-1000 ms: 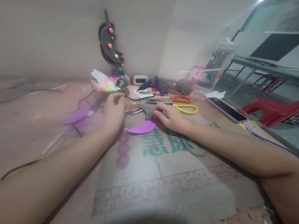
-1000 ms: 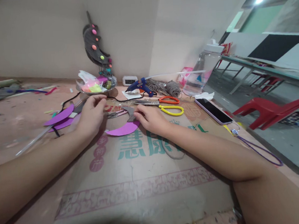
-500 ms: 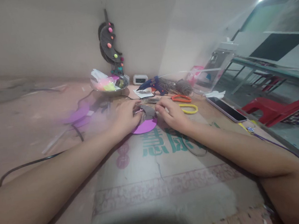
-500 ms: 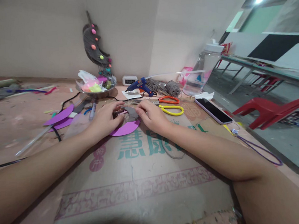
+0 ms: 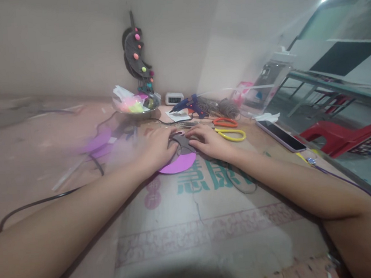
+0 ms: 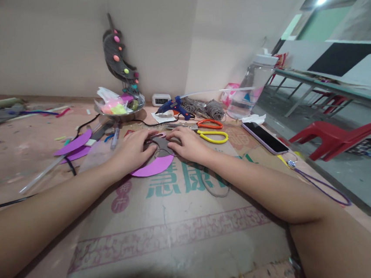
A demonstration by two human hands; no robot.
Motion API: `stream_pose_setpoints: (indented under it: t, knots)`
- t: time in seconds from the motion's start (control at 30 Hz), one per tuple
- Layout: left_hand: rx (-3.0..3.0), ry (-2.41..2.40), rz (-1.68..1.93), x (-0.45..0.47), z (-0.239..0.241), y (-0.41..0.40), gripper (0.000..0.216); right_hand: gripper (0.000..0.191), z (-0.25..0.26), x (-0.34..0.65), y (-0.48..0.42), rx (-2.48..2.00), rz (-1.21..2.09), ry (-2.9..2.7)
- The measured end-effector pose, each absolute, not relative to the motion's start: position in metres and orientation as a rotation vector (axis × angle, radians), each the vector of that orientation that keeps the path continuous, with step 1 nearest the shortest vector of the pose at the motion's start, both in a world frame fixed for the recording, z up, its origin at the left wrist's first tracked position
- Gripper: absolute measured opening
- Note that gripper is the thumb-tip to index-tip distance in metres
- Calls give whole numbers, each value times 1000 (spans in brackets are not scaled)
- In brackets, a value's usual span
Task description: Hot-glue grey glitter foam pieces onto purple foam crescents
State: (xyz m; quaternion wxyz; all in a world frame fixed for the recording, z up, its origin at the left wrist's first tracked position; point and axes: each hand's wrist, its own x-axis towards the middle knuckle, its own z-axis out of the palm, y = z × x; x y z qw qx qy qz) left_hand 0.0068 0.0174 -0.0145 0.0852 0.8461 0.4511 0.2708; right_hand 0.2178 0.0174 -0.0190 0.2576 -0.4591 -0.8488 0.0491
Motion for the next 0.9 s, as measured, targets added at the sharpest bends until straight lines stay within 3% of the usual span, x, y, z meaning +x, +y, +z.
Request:
stream_pose_setpoints:
  t: [0.63,0.9]
  knots:
    - [2577,1336,861,3,-17,20,29,30,-15,215,11,-1193,144,-2329]
    - [2470,1272,1133,3,-9,15,22,20,-16,214,14,-1181,236,-2230]
